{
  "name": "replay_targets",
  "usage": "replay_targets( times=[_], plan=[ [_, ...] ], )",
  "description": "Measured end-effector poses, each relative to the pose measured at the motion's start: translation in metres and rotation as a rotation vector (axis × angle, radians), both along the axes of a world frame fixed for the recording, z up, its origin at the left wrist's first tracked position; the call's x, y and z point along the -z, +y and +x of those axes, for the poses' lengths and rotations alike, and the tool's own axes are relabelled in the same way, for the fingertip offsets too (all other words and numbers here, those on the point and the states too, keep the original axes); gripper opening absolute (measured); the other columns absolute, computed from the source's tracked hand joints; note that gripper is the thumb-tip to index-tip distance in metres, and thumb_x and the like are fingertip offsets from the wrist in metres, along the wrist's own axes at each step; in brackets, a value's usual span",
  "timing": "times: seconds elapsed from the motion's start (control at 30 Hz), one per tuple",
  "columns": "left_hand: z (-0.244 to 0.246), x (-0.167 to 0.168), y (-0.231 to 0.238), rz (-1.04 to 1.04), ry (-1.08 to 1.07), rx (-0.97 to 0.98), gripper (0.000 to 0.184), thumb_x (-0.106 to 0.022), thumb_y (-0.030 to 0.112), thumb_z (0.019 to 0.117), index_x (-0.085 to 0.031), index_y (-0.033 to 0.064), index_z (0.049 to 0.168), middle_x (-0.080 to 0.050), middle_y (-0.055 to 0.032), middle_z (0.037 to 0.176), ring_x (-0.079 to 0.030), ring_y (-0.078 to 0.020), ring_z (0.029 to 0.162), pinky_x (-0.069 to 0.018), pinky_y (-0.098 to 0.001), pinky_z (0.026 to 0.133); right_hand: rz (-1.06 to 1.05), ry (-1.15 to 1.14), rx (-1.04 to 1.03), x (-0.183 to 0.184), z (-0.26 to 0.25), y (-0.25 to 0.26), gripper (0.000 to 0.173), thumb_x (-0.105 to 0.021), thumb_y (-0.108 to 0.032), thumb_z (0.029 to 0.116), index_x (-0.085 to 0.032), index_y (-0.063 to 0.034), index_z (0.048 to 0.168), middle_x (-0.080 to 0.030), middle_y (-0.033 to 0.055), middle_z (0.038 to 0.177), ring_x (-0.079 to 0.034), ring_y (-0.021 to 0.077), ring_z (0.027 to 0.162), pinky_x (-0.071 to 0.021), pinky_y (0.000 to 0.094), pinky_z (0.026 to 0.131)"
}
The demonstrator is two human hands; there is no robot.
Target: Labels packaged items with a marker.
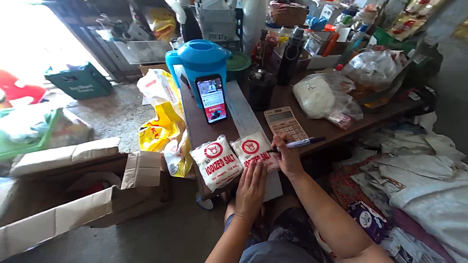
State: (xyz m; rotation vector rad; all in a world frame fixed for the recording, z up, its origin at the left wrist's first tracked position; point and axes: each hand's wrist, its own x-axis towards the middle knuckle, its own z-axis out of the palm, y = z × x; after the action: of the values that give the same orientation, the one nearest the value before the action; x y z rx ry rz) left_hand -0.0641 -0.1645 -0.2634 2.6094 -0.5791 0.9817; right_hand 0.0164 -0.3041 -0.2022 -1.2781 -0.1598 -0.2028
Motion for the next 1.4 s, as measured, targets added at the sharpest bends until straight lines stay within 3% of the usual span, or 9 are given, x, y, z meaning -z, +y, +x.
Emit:
replay_targets(
  times=[0.2, 0.33, 0.47, 0.53, 0.7, 0.83, 0.97, 1.3, 1.4],
  plan=[
    [-0.008, -0.026, 0.011, -0.107, 0.052, 0.052, 0.03, -0.054, 0.022, 0.1028, -0.071, 0.0115, 0.126, -0.069, -0.01, 0.132, -0.058, -0.0351, 0.131, -0.0396, -0.0537, 0.113, -0.203, -0.016, 0.069, -0.003, -0.055, -0.061, 0.022, -0.045, -0.023, 0.111, -0.057, -0.006, 0.116, -0.077, 0.0079, 0.11, -0.07, 0.0106, 0.056, -0.0563, 0.021, 0.046],
    [-0.018, -0.047, 0.05, -0.226, 0.132, -0.131, 0.053, -0.062, 0.039, 0.0947, -0.063, 0.0024, 0.133, -0.061, -0.024, 0.138, -0.047, -0.0522, 0.136, -0.0295, -0.07, 0.113, -0.796, -0.295, 0.073, -0.007, -0.059, -0.054, 0.03, -0.058, -0.017, 0.1043, -0.068, 0.0033, 0.123, -0.071, 0.0124, 0.125, -0.073, 0.0133, 0.1, -0.0629, 0.0288, 0.079],
    [-0.018, -0.05, 0.094, -0.282, 0.236, -0.294, 0.096, -0.072, 0.057, 0.0798, -0.047, -0.0067, 0.146, -0.045, -0.0343, 0.15, -0.035, -0.0587, 0.141, -0.024, -0.0716, 0.115, -1.196, -0.436, 0.061, 0.0, -0.049, -0.015, 0.062, -0.073, -0.056, 0.0885, -0.069, -0.0108, 0.131, -0.062, 0.0136, 0.143, -0.065, 0.029, 0.123, -0.056, 0.0492, 0.098],
    [-0.017, -0.047, 0.104, -0.301, 0.288, -0.32, 0.109, -0.075, 0.062, 0.0743, -0.04, -0.0088, 0.149, -0.042, -0.0339, 0.152, -0.038, -0.0555, 0.141, -0.0253, -0.0705, 0.115, -1.177, -0.446, 0.034, 0.0, -0.042, -0.002, 0.068, -0.073, -0.059, 0.0862, -0.068, -0.0099, 0.132, -0.061, 0.0139, 0.144, -0.061, 0.0309, 0.13, -0.048, 0.0556, 0.107],
    [-0.014, -0.036, 0.11, -0.408, 0.398, -0.267, 0.117, -0.08, 0.059, 0.0701, -0.033, -0.0078, 0.154, -0.042, -0.0311, 0.153, -0.042, -0.0507, 0.14, -0.0274, -0.0681, 0.115, -1.002, -0.205, 0.199, -0.019, 0.003, -0.025, 0.05, -0.075, -0.037, 0.0923, -0.067, -0.0026, 0.128, -0.058, 0.0174, 0.144, -0.059, 0.0307, 0.129, -0.0523, 0.0509, 0.104],
    [-0.006, -0.029, 0.109, -0.44, 0.423, -0.273, 0.123, -0.077, 0.065, 0.07, -0.029, -0.0104, 0.154, -0.04, -0.033, 0.154, -0.04, -0.0509, 0.142, -0.0281, -0.0671, 0.115, -1.313, 0.221, 0.333, -0.028, 0.047, -0.049, 0.099, -0.081, -0.054, 0.0821, -0.035, -0.0114, 0.159, -0.032, 0.0157, 0.165, -0.051, 0.0406, 0.136, -0.0414, 0.0624, 0.108],
    [-0.002, -0.031, 0.098, -0.554, 0.422, -0.273, 0.127, -0.073, 0.068, 0.0746, -0.019, -0.0137, 0.156, -0.035, -0.0378, 0.154, -0.038, -0.0526, 0.142, -0.03, -0.0626, 0.117, -1.49, 0.441, 0.23, -0.029, 0.068, -0.048, 0.12, -0.084, -0.059, 0.0752, -0.016, -0.0174, 0.166, -0.01, 0.0147, 0.172, -0.046, 0.0441, 0.139, -0.0355, 0.0656, 0.109],
    [0.002, -0.02, 0.094, -0.556, 0.327, -0.287, 0.129, -0.081, 0.062, 0.0687, -0.022, -0.0122, 0.155, -0.036, -0.0384, 0.153, -0.04, -0.0541, 0.139, -0.0341, -0.0618, 0.115, -1.523, 0.5, 0.261, -0.03, 0.083, -0.098, 0.117, -0.087, -0.056, 0.0738, -0.025, -0.0154, 0.164, -0.015, 0.0169, 0.171, -0.047, 0.0486, 0.136, -0.0403, 0.0682, 0.104],
    [0.0, -0.022, 0.097, -0.603, 0.367, -0.27, 0.129, -0.084, 0.058, 0.068, -0.021, -0.0123, 0.156, -0.036, -0.0379, 0.153, -0.04, -0.0533, 0.139, -0.0347, -0.0606, 0.114, -1.467, 0.352, 0.329, -0.033, 0.069, -0.099, 0.096, -0.087, -0.045, 0.078, -0.042, -0.01, 0.156, -0.021, 0.018, 0.169, -0.043, 0.0474, 0.14, -0.036, 0.0648, 0.112]
  ],
)
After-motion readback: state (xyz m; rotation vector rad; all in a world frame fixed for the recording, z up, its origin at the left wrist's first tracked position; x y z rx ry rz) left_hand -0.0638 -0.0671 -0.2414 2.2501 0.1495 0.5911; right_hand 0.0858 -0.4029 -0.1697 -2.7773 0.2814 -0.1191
